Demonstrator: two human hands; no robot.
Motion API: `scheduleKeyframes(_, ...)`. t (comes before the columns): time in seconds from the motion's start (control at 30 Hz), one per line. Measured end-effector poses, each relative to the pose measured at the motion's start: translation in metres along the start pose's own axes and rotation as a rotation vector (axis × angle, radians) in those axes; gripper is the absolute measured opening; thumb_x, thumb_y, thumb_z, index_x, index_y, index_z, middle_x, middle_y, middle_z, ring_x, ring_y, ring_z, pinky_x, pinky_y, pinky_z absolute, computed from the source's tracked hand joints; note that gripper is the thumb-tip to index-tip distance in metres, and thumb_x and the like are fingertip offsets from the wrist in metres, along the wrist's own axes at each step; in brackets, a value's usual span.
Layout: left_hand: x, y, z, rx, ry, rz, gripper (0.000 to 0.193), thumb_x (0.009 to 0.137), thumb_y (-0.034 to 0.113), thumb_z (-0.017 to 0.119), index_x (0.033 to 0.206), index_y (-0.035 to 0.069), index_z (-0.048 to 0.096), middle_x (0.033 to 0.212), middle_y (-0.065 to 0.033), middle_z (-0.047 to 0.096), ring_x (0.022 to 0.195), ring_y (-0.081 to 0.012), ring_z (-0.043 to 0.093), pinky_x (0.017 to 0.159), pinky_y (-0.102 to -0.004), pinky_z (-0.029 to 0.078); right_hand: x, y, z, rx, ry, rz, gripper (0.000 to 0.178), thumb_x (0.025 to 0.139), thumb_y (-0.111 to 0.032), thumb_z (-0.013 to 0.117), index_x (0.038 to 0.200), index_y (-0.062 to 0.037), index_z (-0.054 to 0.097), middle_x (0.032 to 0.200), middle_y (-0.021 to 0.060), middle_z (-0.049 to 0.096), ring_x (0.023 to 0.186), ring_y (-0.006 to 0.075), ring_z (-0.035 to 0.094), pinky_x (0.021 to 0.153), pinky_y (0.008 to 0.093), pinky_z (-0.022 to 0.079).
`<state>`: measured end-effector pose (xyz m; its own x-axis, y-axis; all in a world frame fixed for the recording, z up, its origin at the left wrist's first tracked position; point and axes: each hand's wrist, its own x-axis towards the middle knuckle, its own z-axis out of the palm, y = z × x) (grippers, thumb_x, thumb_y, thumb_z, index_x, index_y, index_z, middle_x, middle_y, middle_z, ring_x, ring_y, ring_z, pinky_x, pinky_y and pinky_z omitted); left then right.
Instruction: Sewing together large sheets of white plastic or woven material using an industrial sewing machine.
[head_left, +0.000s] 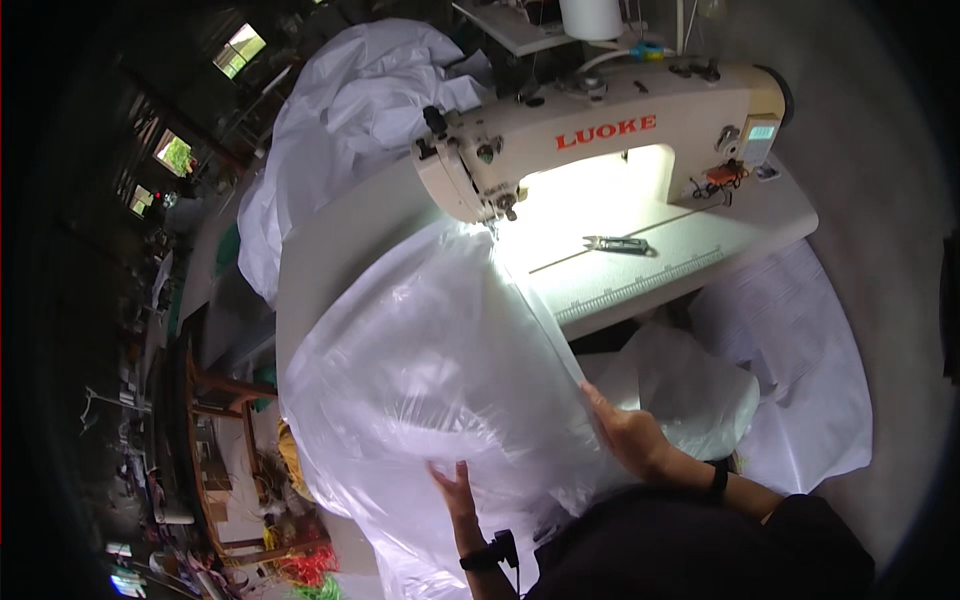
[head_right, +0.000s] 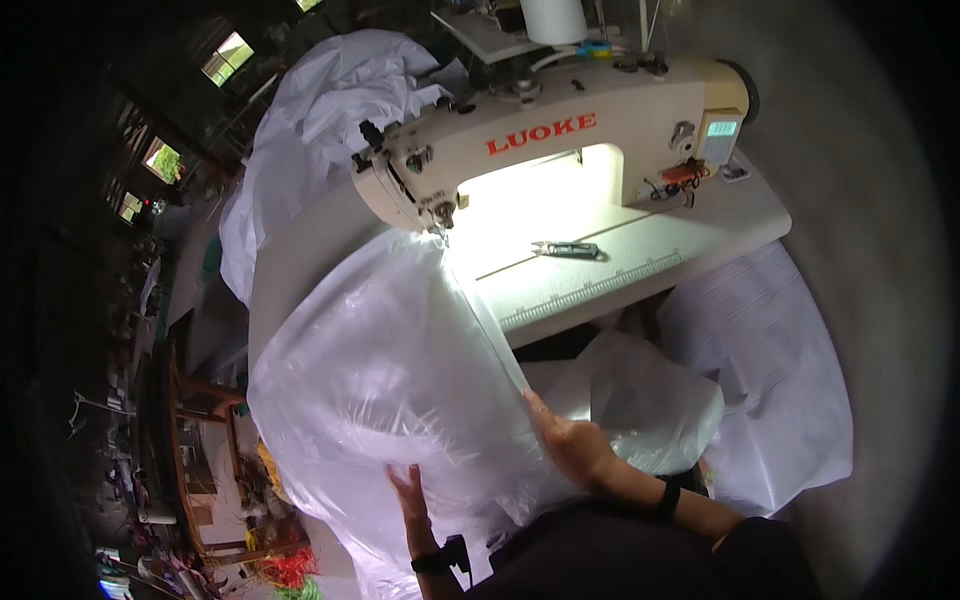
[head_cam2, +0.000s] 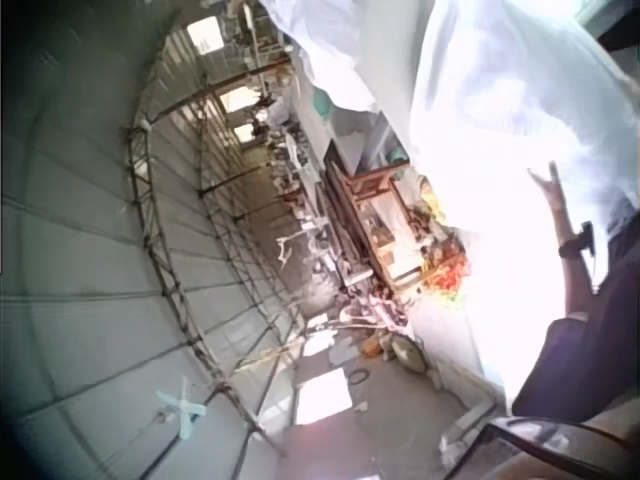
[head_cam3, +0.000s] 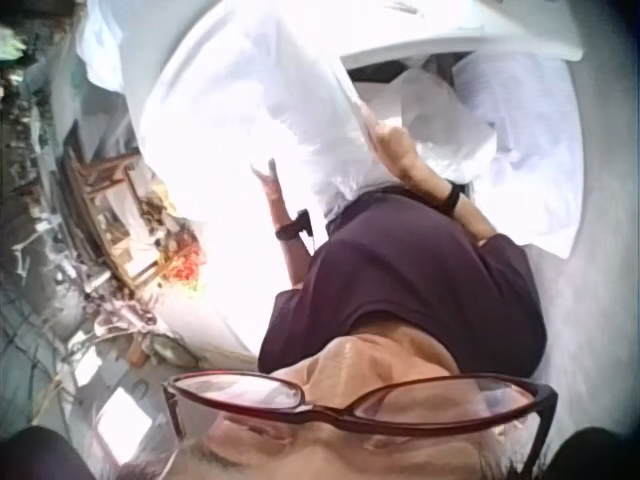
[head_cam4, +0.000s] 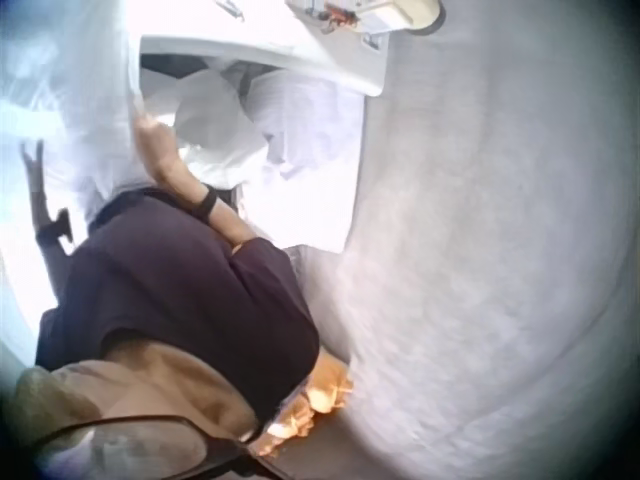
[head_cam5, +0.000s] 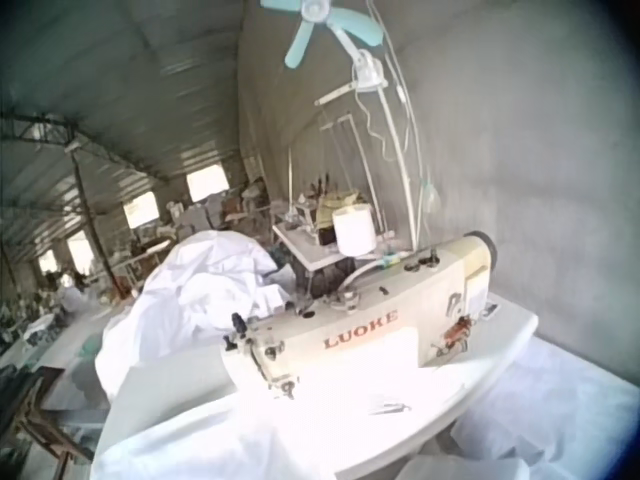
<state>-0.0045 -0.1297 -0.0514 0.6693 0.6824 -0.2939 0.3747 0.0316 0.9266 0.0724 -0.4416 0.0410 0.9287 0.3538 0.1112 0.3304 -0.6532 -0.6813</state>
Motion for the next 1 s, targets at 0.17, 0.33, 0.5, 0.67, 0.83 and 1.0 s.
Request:
scheduleKeyframes(0.17,0.005,-0.085,0.047,-0.372,-0.349,-0.377,0.065,0.095,0.024,0.062,0.148,0.003,0.031,0.154,-0.0196,0.021,0.139,-0.0317,0.031,0.112,-0.0376,0.032,-0.004,-0.004,0.016,-0.119,-0.053,-0.077,0.061,0.093,-0.014,0.053,0.145,0.0055,0.028,0.054,0.0132,0.056,0.043,0.0287,0.058,0.042,0.0390,0.046)
scheduleKeyframes(0.33,0.035,-0.097,0.048,-0.258,-0.213,-0.127,0.062,0.097,0.026,0.059,0.147,0.002,0.033,0.147,-0.0184,0.035,0.133,-0.0282,0.041,0.109,-0.0376,0.036,0.001,-0.012,0.023,-0.375,-0.166,-0.178,0.066,0.086,-0.015,0.055,0.140,0.0144,0.031,0.055,0.0039,0.054,0.042,0.0173,0.055,0.039,0.0322,0.044)
scheduleKeyframes(0.5,0.062,-0.009,-0.055,-0.121,0.194,0.266,0.060,0.099,0.028,0.056,0.147,0.000,0.034,0.141,-0.0172,0.049,0.126,-0.0247,0.051,0.107,-0.0376,0.040,0.034,-0.022,0.019,-0.588,-0.199,-0.271,0.067,0.081,-0.012,0.054,0.139,0.0165,0.035,0.057,-0.0004,0.054,0.041,0.0118,0.050,0.036,0.0284,0.041)
scheduleKeyframes(0.67,0.060,0.107,-0.056,-0.190,0.369,0.548,0.029,0.096,0.010,0.056,0.118,-0.009,0.059,0.113,-0.0195,0.066,0.104,-0.0262,0.064,0.089,-0.0339,0.053,0.080,-0.030,0.032,-0.600,-0.116,-0.196,0.064,0.083,-0.011,0.051,0.140,0.0121,0.037,0.053,-0.0025,0.052,0.042,0.0132,0.053,0.034,0.0301,0.037)
scheduleKeyframes(0.83,0.079,0.178,-0.024,0.653,0.361,0.624,0.028,0.092,0.008,0.058,0.115,-0.008,0.061,0.109,-0.0237,0.066,0.098,-0.0343,0.065,0.084,-0.0395,0.052,0.130,-0.024,0.030,-0.196,-0.019,-0.048,0.057,0.086,-0.009,0.049,0.136,0.0142,0.039,0.062,0.0109,0.061,0.053,0.0238,0.064,0.045,0.0369,0.050)
scheduleKeyframes(1.0,0.132,0.174,-0.022,0.779,0.315,0.670,0.029,0.085,0.019,0.065,0.096,-0.009,0.065,0.095,-0.0295,0.067,0.087,-0.0422,0.065,0.077,-0.0460,0.050,0.164,-0.028,0.003,-0.300,-0.085,-0.050,0.050,0.089,-0.008,0.047,0.134,0.0151,0.041,0.071,0.0157,0.066,0.067,0.0264,0.068,0.056,0.0369,0.054)
